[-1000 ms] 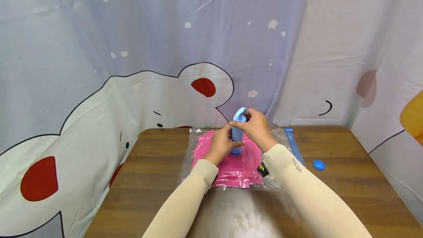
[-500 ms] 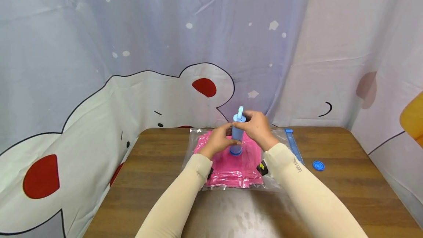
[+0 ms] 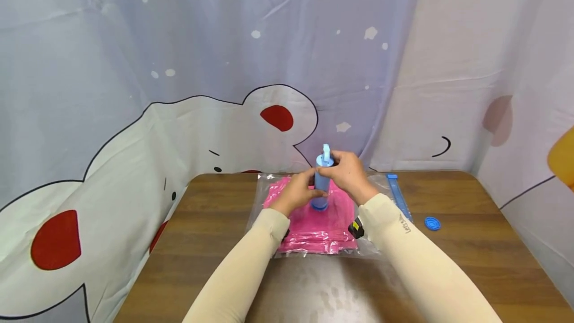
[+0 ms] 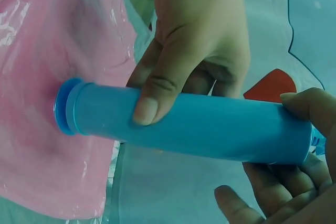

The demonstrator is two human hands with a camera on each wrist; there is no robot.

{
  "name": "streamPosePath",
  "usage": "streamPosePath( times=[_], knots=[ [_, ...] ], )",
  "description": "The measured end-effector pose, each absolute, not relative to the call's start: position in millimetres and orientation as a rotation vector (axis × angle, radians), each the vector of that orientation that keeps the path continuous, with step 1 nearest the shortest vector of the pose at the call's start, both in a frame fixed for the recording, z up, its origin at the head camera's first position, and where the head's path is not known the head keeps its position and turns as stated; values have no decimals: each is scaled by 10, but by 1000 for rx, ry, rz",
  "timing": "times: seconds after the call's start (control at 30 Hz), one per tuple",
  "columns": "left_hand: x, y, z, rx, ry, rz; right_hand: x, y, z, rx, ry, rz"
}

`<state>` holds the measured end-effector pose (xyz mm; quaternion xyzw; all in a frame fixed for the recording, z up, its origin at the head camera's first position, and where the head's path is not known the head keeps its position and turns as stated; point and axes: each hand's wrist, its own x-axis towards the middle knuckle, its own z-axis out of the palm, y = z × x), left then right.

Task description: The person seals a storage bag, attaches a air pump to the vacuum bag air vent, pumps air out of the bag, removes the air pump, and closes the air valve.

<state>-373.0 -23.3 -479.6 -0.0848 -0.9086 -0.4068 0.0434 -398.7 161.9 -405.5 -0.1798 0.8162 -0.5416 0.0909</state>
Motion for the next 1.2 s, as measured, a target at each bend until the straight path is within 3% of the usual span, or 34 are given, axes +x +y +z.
streamPosePath(
  times=[0.7,1.2],
  knots=[
    [-3690,25,-4941,13,-2643,-936,-3915,1557,-4102,-485,2761,-1520],
    [-3646,-92,-4942,-71,-2662,-1080,-3987,1589,-4051,-530,2749,-1489]
  ],
)
